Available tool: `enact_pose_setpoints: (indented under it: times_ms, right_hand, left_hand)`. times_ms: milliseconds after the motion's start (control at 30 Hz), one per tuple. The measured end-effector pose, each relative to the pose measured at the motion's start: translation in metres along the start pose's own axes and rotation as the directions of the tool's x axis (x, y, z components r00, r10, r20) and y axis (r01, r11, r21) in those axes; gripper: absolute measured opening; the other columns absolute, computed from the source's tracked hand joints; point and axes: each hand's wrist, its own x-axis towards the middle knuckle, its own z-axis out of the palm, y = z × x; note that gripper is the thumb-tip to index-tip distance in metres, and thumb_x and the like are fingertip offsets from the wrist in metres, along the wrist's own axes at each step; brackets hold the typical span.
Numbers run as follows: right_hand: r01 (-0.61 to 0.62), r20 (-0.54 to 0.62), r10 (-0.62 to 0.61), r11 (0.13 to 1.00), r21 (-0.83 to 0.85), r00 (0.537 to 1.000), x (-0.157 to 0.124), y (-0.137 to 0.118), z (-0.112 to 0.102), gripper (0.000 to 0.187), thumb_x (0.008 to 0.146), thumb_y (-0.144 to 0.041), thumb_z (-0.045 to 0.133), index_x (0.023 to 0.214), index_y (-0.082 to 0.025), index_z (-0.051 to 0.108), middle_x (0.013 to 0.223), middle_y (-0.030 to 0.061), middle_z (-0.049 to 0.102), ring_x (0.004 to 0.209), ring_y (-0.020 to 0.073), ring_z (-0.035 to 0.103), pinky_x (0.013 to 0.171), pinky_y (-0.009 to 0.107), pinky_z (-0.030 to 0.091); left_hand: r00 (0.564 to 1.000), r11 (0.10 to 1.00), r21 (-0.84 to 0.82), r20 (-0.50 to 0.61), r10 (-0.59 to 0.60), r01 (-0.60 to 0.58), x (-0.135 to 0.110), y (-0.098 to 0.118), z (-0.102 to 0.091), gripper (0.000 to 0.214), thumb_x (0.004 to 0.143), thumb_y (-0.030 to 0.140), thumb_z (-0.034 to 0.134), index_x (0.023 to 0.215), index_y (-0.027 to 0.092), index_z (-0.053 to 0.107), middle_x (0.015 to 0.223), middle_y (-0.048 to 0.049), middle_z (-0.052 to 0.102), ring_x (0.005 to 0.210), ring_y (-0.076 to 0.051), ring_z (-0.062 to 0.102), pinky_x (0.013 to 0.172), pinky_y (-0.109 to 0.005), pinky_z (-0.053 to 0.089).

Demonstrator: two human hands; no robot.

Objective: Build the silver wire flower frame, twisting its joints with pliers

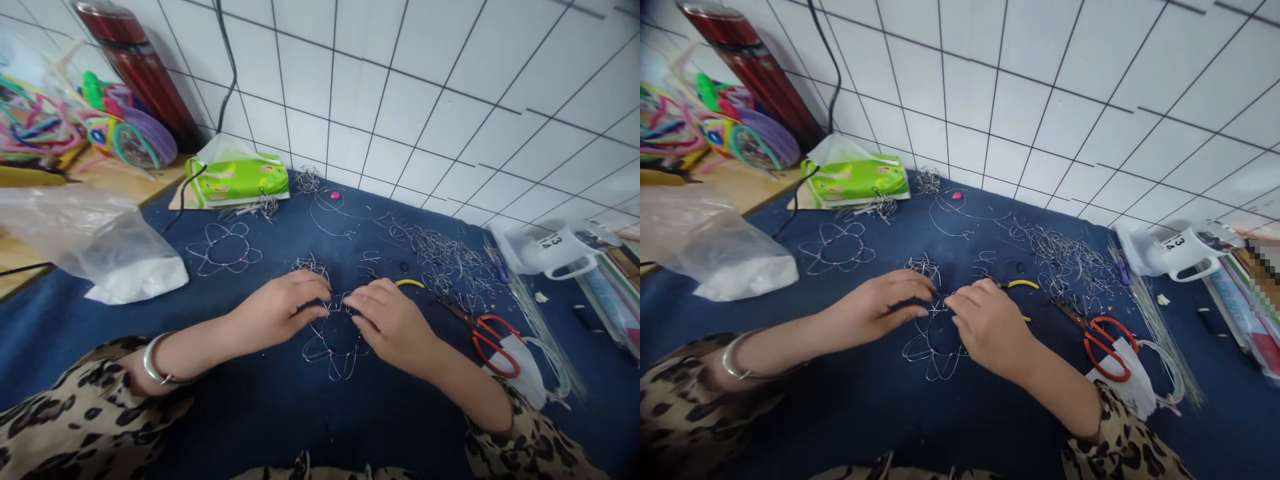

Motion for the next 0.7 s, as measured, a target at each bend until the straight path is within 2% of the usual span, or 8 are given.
enact_pose_setpoints:
  times_ms: [33, 100, 267, 367, 467, 567, 700]
  right_hand:
    - [0.049, 0.037, -0.05, 0.999, 0.007, 0.998, 0.001, -0.002, 0.002, 0.031, 0.085, -0.019, 0.043, 0.115, -0.019, 0.053, 0.113, 0.0075, 0.057, 0.105, 0.0214, 0.046, 0.092, 0.042, 0.036]
    - [0.047, 0.116, -0.046, 0.999, -0.005, 0.992, 0.002, -0.005, 0.008, 0.037, 0.082, -0.024, 0.049, 0.119, -0.019, 0.049, 0.121, 0.0078, 0.053, 0.112, 0.0244, 0.04, 0.092, 0.044, 0.035]
    - [-0.045, 0.255, 0.066, 0.995, -0.087, 0.965, 0.004, -0.005, 0.013, 0.059, 0.072, -0.04, 0.061, 0.124, -0.018, 0.044, 0.127, 0.0094, 0.047, 0.113, 0.0278, 0.037, 0.093, 0.047, 0.033]
    - [-0.063, 0.268, 0.096, 0.989, -0.13, 0.959, 0.002, -0.003, 0.012, 0.06, 0.071, -0.039, 0.062, 0.125, -0.02, 0.044, 0.128, 0.0079, 0.046, 0.112, 0.0276, 0.037, 0.092, 0.046, 0.032]
    - [-0.054, 0.269, 0.089, 0.989, -0.134, 0.959, -0.003, 0.001, 0.011, 0.061, 0.073, -0.04, 0.06, 0.128, -0.021, 0.042, 0.13, 0.0069, 0.045, 0.113, 0.0281, 0.037, 0.092, 0.046, 0.033]
    - [-0.034, 0.257, 0.063, 0.993, -0.115, 0.964, -0.013, 0.009, 0.014, 0.058, 0.078, -0.04, 0.055, 0.131, -0.023, 0.04, 0.132, 0.0061, 0.046, 0.117, 0.0279, 0.037, 0.095, 0.047, 0.03]
    - [-0.02, 0.194, 0.049, 0.989, -0.149, 0.98, -0.03, 0.022, 0.028, 0.057, 0.084, -0.043, 0.046, 0.136, -0.026, 0.031, 0.139, 0.0031, 0.037, 0.124, 0.0284, 0.031, 0.096, 0.05, 0.029]
  left_hand:
    - [0.998, 0.999, 0.043, 0.065, 0.024, -0.027, 0.0, 0.0, 0.002, 0.019, 0.081, 0.025, 0.055, 0.097, 0.021, 0.063, 0.105, -0.009, 0.061, 0.102, -0.025, 0.052, 0.091, -0.039, 0.038]
    - [0.986, 0.991, 0.119, 0.163, 0.037, -0.057, 0.0, -0.002, 0.005, 0.02, 0.081, 0.026, 0.055, 0.098, 0.019, 0.062, 0.111, -0.0114, 0.059, 0.107, -0.027, 0.05, 0.094, -0.042, 0.035]
    - [0.979, 0.992, 0.117, 0.203, 0.019, -0.044, -0.005, -0.006, 0.009, 0.032, 0.07, 0.033, 0.068, 0.099, 0.019, 0.06, 0.12, -0.0135, 0.055, 0.115, -0.032, 0.046, 0.1, -0.046, 0.028]
    - [0.987, 0.998, 0.061, 0.161, -0.007, -0.003, -0.008, -0.006, 0.008, 0.039, 0.064, 0.032, 0.073, 0.099, 0.021, 0.06, 0.121, -0.0104, 0.055, 0.116, -0.032, 0.044, 0.101, -0.046, 0.025]
    - [0.99, 1.0, 0.011, 0.14, -0.025, 0.024, -0.009, -0.007, 0.005, 0.039, 0.063, 0.031, 0.074, 0.098, 0.022, 0.061, 0.119, -0.0086, 0.057, 0.115, -0.031, 0.046, 0.1, -0.044, 0.027]
    - [0.976, 0.995, 0.099, 0.216, -0.008, -0.014, -0.006, -0.007, 0.001, 0.038, 0.067, 0.031, 0.071, 0.101, 0.02, 0.059, 0.121, -0.0101, 0.055, 0.114, -0.031, 0.046, 0.097, -0.044, 0.031]
    - [0.94, 0.958, 0.269, 0.341, -0.004, -0.094, -0.002, -0.005, -0.003, 0.036, 0.075, 0.031, 0.064, 0.107, 0.018, 0.055, 0.125, -0.0119, 0.051, 0.117, -0.03, 0.043, 0.097, -0.046, 0.032]
